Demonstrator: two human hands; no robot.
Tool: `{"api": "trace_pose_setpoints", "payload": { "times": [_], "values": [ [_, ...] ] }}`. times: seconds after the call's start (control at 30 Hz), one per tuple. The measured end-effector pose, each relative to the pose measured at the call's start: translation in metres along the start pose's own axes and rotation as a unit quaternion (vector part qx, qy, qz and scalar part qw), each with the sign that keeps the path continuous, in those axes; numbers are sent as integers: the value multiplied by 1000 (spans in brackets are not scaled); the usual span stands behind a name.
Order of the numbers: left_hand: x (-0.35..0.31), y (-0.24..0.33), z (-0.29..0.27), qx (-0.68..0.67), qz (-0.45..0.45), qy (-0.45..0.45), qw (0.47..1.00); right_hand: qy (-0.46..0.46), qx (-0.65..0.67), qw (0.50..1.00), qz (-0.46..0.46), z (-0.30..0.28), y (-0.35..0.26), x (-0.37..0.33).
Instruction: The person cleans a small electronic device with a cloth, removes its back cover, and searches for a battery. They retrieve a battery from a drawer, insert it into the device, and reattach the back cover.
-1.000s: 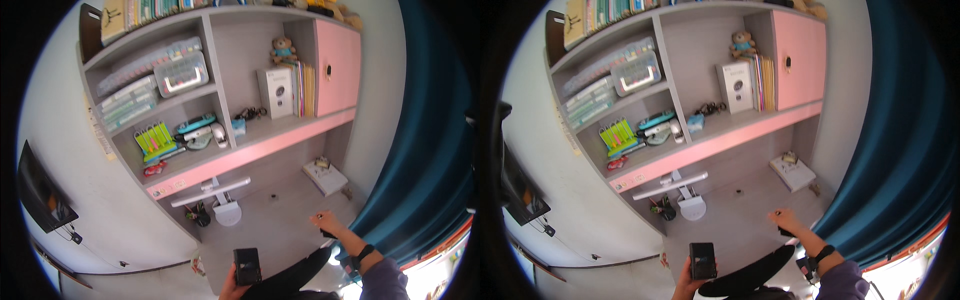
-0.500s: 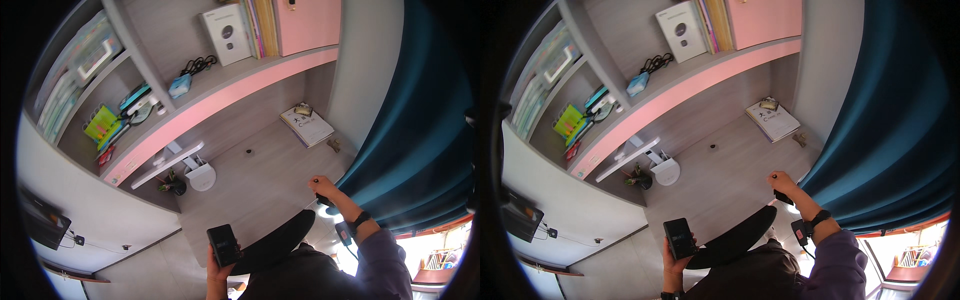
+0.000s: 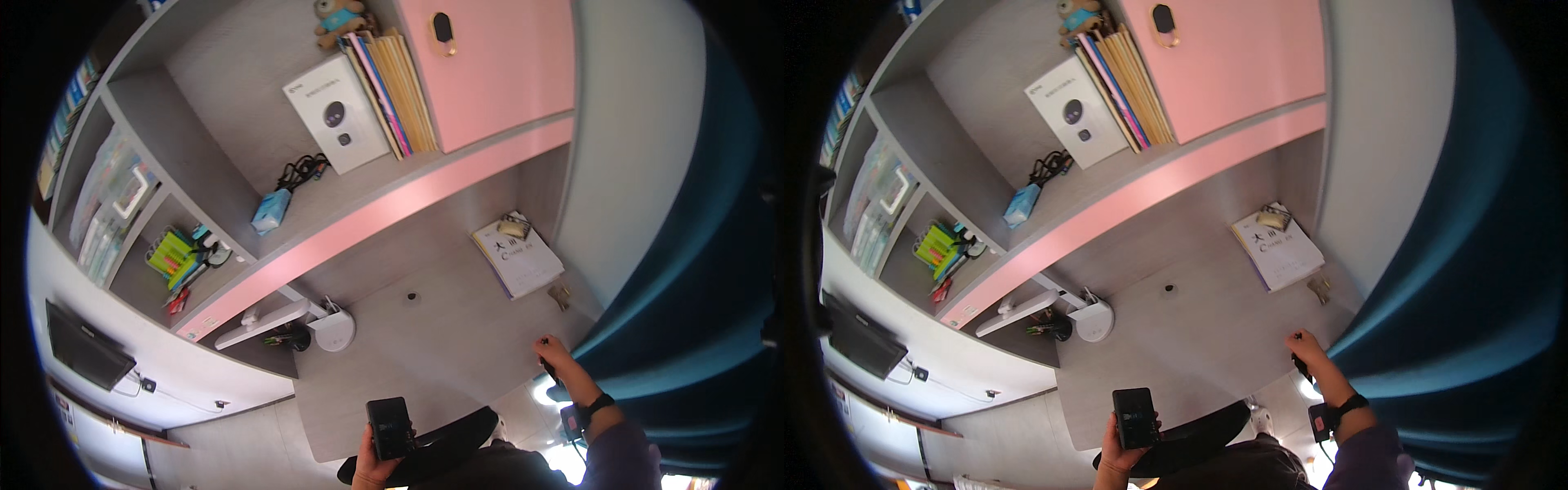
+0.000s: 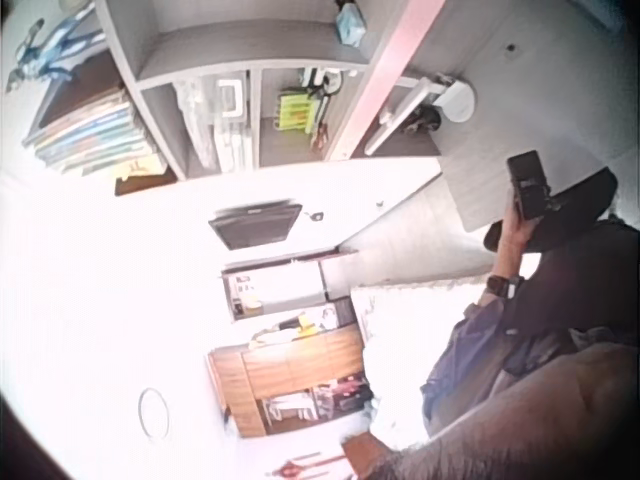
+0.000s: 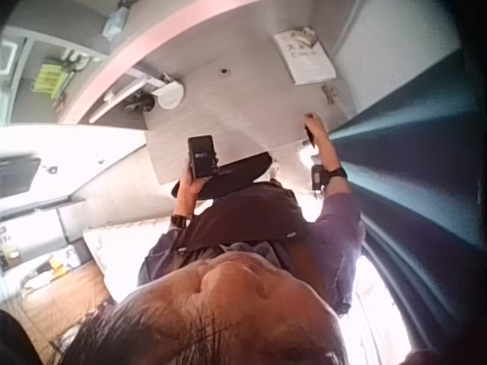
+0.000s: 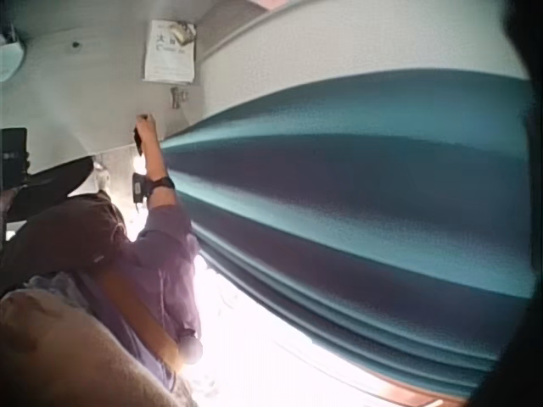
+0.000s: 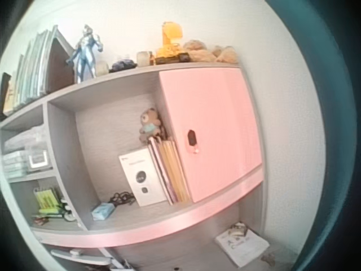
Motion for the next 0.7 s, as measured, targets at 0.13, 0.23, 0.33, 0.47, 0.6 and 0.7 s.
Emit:
{"api": "trace_pose_setpoints", "payload": {
  "times": [0.13,0.23,0.33,0.47,0.6,0.7],
  "values": [
    [2,-5,1,25,24,45,998,-60,11,997,37,12,-25,7],
    [2,-7,1,6,27,41,999,-89,-25,996,-4,34,-62,10],
    [2,-8,-1,-19,27,55,998,-100,-128,983,-81,71,-119,6],
    [0,-6,-3,-30,38,35,998,-192,-219,885,-363,135,-236,-38],
    [-4,3,-12,-53,45,27,997,-237,-259,781,-517,194,-333,-102],
    [-6,15,-22,-29,52,32,998,-167,-355,666,-634,244,-382,-131]
  ]
}}
Point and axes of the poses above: each hand's wrist, its own x-axis towards the middle knuckle, its own z-axis out of the palm, y = z × x, the point moved 3 cm from there along x, towards the middle knuckle
